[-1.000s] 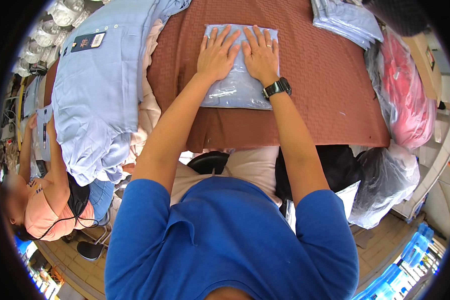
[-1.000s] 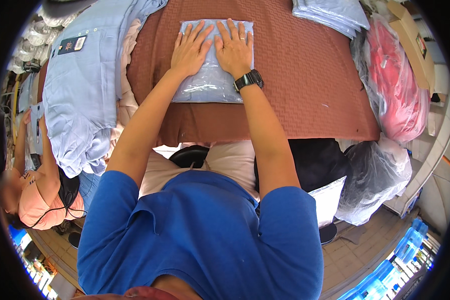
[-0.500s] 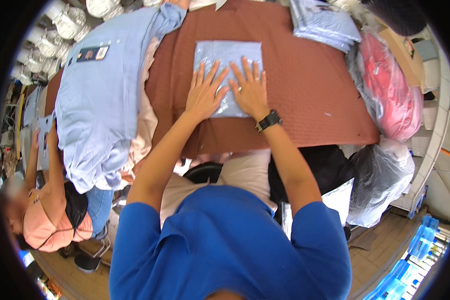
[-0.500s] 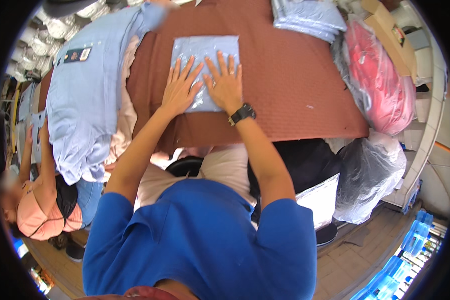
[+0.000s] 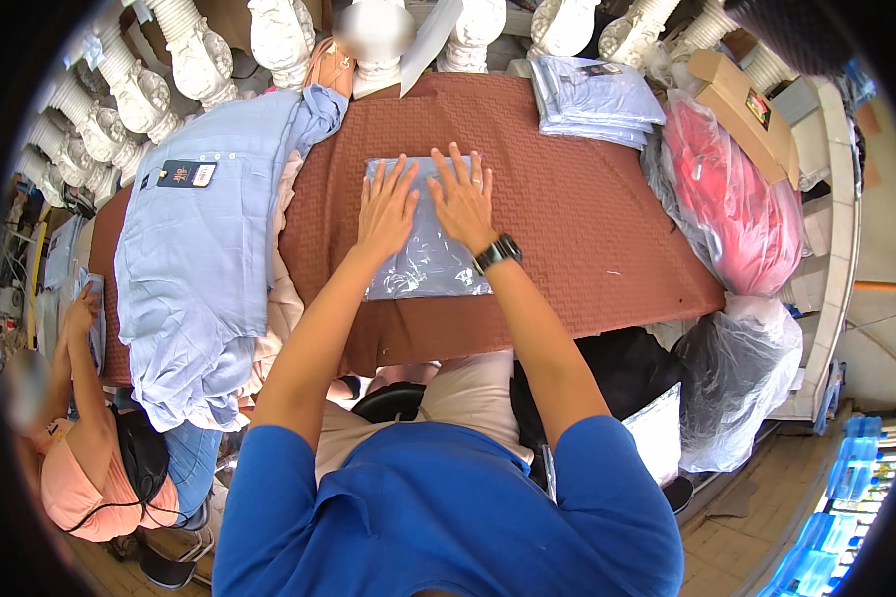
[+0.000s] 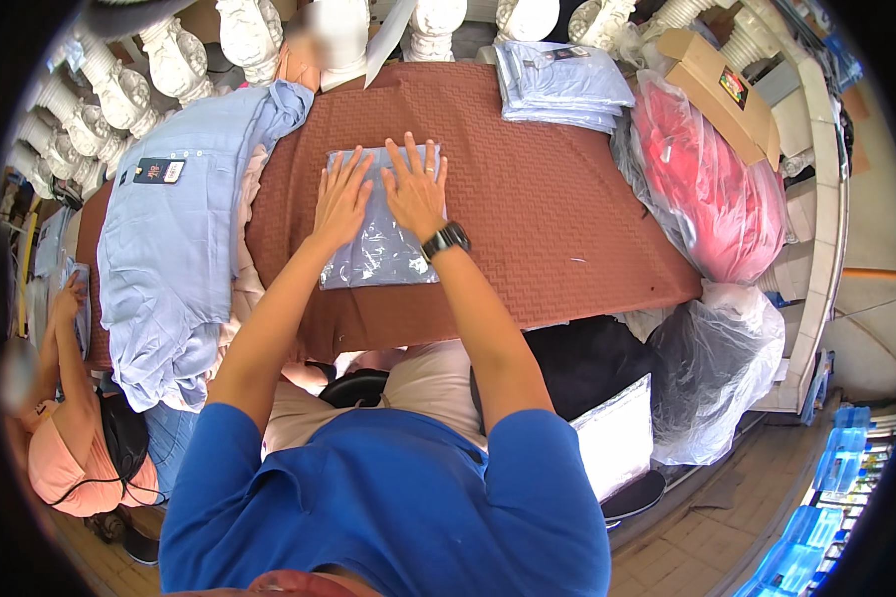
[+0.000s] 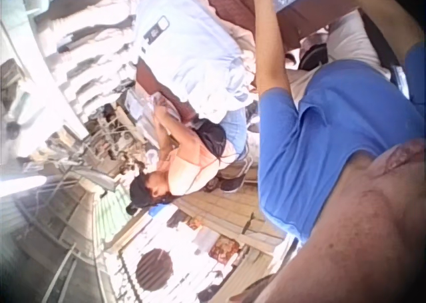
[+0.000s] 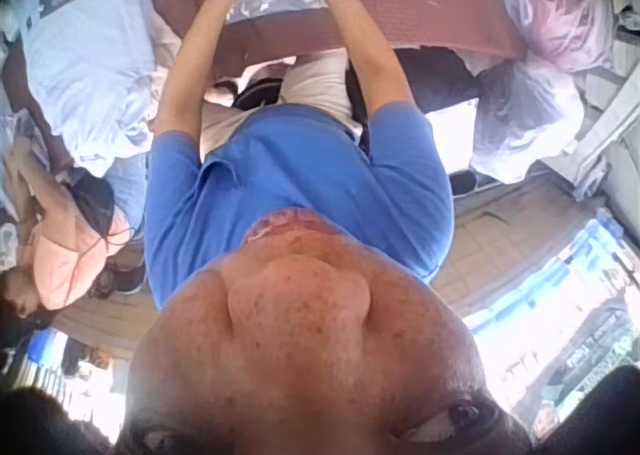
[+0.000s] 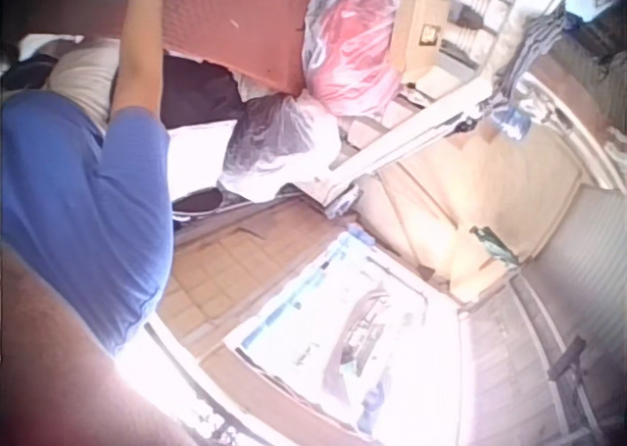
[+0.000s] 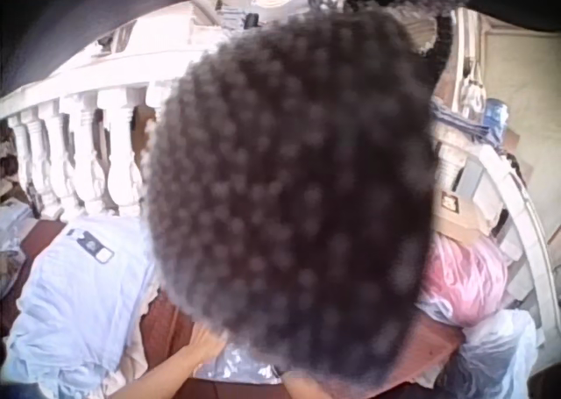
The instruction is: The person folds a blue shirt, places it inside a clear plastic bag, seals the bag with tape, and stacks the packaged shirt onto a pile of other shirts.
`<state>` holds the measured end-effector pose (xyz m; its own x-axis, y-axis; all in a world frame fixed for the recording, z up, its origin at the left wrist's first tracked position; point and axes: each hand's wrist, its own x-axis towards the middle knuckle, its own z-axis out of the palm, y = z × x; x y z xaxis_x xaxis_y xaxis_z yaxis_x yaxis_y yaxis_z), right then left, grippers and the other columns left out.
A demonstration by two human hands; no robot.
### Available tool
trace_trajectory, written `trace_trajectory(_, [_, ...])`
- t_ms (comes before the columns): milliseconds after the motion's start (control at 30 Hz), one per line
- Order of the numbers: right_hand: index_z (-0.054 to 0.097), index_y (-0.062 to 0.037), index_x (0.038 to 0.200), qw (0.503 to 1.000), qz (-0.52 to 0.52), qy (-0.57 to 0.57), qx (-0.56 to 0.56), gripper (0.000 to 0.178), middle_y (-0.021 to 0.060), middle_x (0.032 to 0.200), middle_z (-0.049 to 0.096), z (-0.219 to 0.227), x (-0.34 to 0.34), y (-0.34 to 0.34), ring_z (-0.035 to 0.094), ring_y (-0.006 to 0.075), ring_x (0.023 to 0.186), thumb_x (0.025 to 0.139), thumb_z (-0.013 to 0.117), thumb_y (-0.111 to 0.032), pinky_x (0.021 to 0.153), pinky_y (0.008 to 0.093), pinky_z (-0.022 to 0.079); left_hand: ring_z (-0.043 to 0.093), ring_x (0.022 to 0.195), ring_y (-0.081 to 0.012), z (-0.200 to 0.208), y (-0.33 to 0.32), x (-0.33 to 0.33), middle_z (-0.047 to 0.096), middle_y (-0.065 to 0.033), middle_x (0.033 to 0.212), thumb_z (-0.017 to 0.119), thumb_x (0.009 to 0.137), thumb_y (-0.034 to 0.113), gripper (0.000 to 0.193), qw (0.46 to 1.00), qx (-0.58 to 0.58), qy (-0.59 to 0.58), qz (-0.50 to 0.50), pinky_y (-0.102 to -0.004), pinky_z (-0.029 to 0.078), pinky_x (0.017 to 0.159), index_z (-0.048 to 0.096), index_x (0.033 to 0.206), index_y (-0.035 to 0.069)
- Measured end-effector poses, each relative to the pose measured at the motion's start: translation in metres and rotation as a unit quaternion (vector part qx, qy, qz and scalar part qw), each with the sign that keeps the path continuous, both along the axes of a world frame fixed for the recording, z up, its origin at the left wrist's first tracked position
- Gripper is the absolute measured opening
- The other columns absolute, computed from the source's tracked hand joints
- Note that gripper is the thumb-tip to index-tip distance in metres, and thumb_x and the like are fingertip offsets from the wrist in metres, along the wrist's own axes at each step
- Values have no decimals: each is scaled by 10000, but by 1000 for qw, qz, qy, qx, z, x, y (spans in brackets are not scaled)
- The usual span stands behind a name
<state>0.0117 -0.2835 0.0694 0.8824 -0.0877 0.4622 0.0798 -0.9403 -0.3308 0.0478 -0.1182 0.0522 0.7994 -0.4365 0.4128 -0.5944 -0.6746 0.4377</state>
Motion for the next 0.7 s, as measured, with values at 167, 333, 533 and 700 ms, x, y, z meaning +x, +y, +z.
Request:
trace_trajectory(167, [455, -239, 1513, 1000, -4, -3, -6, 513, 113, 1607, 351, -39, 25, 4, 265, 413, 1489, 1023, 453, -393, 1196, 597, 188, 219, 1522, -329, -25, -8, 19, 274, -47, 1650, 366, 1065, 402, 507, 998, 48, 30, 41, -550, 155, 1228, 388, 1548, 251])
trace_trajectory(333, [435, -256, 1521, 999, -12, 30, -11, 507, 104, 1602, 364, -39, 24, 3, 297, 382, 1482, 1039, 417, -411, 1203, 577, 189, 221, 1523, -320, -20, -8, 13, 279, -40, 1649, 379, 1059, 402, 511, 997, 50, 46, 42, -527, 138, 1237, 389, 1548, 253])
trace_trajectory(533, [455, -240, 1503, 1000, -12, 16, -20, 502, 98, 1573, 407, -42, 23, 4, 314, 364, 1473, 1033, 429, -413, 1201, 577, 194, 223, 1523, -314, -22, -7, 10, 291, -42, 1643, 367, 1061, 398, 504, 997, 50, 41, 44, -528, 138, 1235, 389, 1545, 258])
trace_trajectory(700, [491, -226, 1481, 1000, -13, 4, -3, 510, 109, 1550, 439, -42, 23, 3, 316, 377, 1465, 1002, 480, -398, 1194, 582, 192, 209, 1529, -311, -21, -8, 9, 281, -33, 1649, 338, 1069, 402, 504, 996, 56, 57, 45, -532, 125, 1235, 368, 1555, 273])
